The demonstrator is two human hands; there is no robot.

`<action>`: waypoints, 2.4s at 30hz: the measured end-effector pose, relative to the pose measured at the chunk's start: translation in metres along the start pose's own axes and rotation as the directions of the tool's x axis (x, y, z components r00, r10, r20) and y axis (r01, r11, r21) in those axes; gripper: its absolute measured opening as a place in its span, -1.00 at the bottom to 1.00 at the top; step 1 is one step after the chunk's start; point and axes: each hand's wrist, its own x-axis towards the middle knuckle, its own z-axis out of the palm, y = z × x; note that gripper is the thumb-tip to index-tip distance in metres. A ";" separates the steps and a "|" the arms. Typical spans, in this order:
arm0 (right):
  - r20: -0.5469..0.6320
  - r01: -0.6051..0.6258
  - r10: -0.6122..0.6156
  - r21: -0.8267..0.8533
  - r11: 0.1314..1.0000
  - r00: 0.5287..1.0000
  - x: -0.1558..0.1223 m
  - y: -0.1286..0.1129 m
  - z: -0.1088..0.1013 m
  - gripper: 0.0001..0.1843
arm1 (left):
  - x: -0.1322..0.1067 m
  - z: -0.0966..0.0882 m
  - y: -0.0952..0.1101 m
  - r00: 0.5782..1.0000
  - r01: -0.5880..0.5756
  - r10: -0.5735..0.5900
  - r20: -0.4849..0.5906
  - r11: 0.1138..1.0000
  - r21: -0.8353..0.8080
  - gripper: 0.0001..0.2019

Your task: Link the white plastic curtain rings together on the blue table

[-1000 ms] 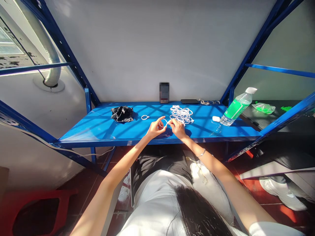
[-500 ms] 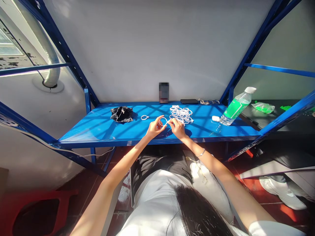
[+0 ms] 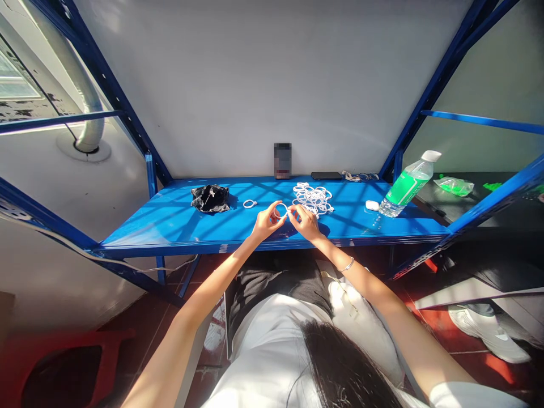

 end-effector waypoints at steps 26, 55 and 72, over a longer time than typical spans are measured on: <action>0.031 -0.011 0.013 -0.051 0.999 0.999 0.001 -0.001 0.000 -0.71 | -0.002 0.001 -0.004 1.000 -0.006 0.006 0.002 1.000 0.019 -0.50; 0.025 -0.015 0.017 -0.073 0.997 1.000 0.000 -0.002 0.000 -0.74 | -0.002 0.003 -0.005 0.997 -0.047 0.051 -0.051 0.995 0.085 -0.53; 0.011 -0.013 0.013 -0.062 0.998 1.000 0.000 -0.002 0.000 -0.70 | -0.001 0.001 0.000 1.000 0.004 -0.005 0.006 0.999 0.048 -0.51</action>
